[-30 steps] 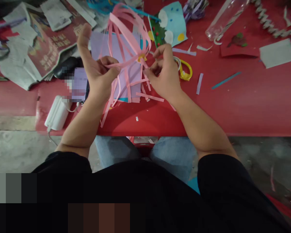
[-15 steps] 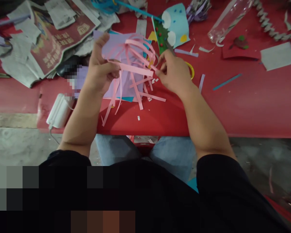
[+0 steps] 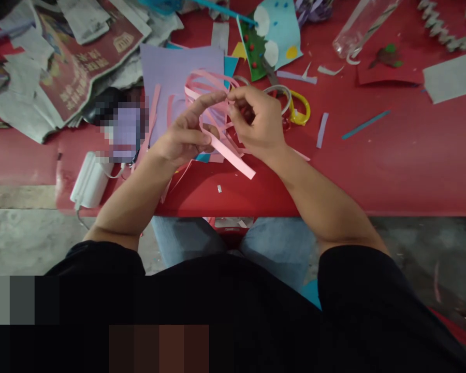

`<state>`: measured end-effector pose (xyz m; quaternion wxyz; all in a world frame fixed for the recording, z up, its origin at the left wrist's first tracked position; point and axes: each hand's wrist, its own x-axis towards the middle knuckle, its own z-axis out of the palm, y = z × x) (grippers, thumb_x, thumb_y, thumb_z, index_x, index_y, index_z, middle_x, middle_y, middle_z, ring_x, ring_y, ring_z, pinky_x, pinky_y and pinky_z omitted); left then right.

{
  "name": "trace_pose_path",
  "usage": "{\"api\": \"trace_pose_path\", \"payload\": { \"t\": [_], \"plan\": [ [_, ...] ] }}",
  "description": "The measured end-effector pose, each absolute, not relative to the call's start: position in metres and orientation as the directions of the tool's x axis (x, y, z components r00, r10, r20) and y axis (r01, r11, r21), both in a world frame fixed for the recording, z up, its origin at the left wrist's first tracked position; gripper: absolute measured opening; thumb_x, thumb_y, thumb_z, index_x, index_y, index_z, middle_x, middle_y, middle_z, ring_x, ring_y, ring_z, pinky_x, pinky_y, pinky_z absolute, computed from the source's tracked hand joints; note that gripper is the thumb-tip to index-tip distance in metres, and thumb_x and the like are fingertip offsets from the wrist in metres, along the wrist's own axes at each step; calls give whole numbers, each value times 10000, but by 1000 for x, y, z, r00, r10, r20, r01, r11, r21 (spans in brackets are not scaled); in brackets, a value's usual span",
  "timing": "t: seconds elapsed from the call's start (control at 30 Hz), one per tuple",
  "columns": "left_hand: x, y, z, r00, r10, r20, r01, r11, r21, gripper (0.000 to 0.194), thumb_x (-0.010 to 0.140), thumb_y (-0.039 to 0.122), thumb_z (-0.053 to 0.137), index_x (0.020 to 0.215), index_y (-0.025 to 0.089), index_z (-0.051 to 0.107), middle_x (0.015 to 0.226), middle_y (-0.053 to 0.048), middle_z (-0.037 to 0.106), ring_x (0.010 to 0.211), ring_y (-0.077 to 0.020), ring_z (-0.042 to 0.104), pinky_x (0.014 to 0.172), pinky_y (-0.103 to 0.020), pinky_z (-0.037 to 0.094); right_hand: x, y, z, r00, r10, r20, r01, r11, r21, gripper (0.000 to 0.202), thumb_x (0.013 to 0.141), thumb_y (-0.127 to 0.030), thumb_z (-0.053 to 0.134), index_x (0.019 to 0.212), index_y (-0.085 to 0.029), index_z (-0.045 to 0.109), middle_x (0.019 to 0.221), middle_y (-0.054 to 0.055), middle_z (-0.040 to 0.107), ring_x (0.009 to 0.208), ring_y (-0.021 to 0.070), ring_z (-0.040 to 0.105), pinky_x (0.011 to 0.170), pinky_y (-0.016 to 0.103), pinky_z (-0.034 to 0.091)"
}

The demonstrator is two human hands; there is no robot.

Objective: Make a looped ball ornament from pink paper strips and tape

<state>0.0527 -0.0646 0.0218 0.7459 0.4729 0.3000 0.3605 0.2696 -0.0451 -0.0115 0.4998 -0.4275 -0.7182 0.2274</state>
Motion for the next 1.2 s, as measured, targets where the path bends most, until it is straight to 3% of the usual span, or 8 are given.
{"api": "trace_pose_path", "payload": {
  "t": [0.17, 0.3, 0.5, 0.77, 1.07, 1.2],
  "plan": [
    [54, -66, 24, 534, 837, -121, -197, 262, 945, 865, 666, 222, 829, 1493, 279, 583, 602, 57, 612, 470, -103, 511, 495, -248, 374, 267, -47, -19, -91, 824, 559, 453, 534, -713, 414, 1064, -666, 545, 1181, -297, 692, 959, 47, 735, 790, 174, 666, 686, 373, 582],
    [55, -67, 22, 531, 838, -127, -141, 235, 962, 880, 672, 207, 844, 1506, 269, 570, 663, 27, 690, 496, -116, 533, 515, -281, 406, 267, -51, -13, -77, 845, 529, 504, 490, -711, 388, 1041, -684, 579, 1048, -309, 679, 893, 35, 741, 752, 177, 648, 723, 393, 618],
    [55, -66, 15, 516, 849, -115, -77, 180, 981, 780, 723, 199, 850, 1458, 292, 604, 709, 22, 666, 697, -184, 687, 603, -307, 487, 265, -52, -15, -52, 841, 539, 500, 489, -715, 466, 1012, -720, 609, 922, -264, 640, 807, 46, 690, 759, 203, 680, 744, 412, 648],
    [56, -65, 10, 472, 875, -106, -94, 169, 981, 706, 681, 149, 861, 1353, 260, 676, 893, -14, 724, 797, -211, 751, 593, -301, 495, 264, -57, -16, -79, 845, 529, 477, 498, -725, 376, 1005, -607, 677, 901, -247, 645, 807, 41, 634, 747, 190, 649, 783, 429, 658],
    [55, -68, 18, 522, 846, -111, -98, 189, 977, 746, 737, 151, 805, 1454, 270, 636, 734, 9, 702, 655, -169, 680, 536, -265, 440, 262, -55, -17, -43, 786, 617, 499, 552, -669, 442, 1022, -671, 593, 901, -246, 604, 774, 23, 602, 652, 148, 562, 654, 367, 570],
    [55, -68, 19, 503, 857, -113, -83, 178, 981, 771, 749, 155, 780, 1489, 298, 616, 707, 20, 681, 589, -153, 647, 526, -259, 422, 261, -53, -20, 32, 777, 629, 452, 550, -702, 522, 1012, -776, 528, 1102, -269, 608, 789, 17, 617, 584, 139, 533, 560, 344, 505]
  ]
}}
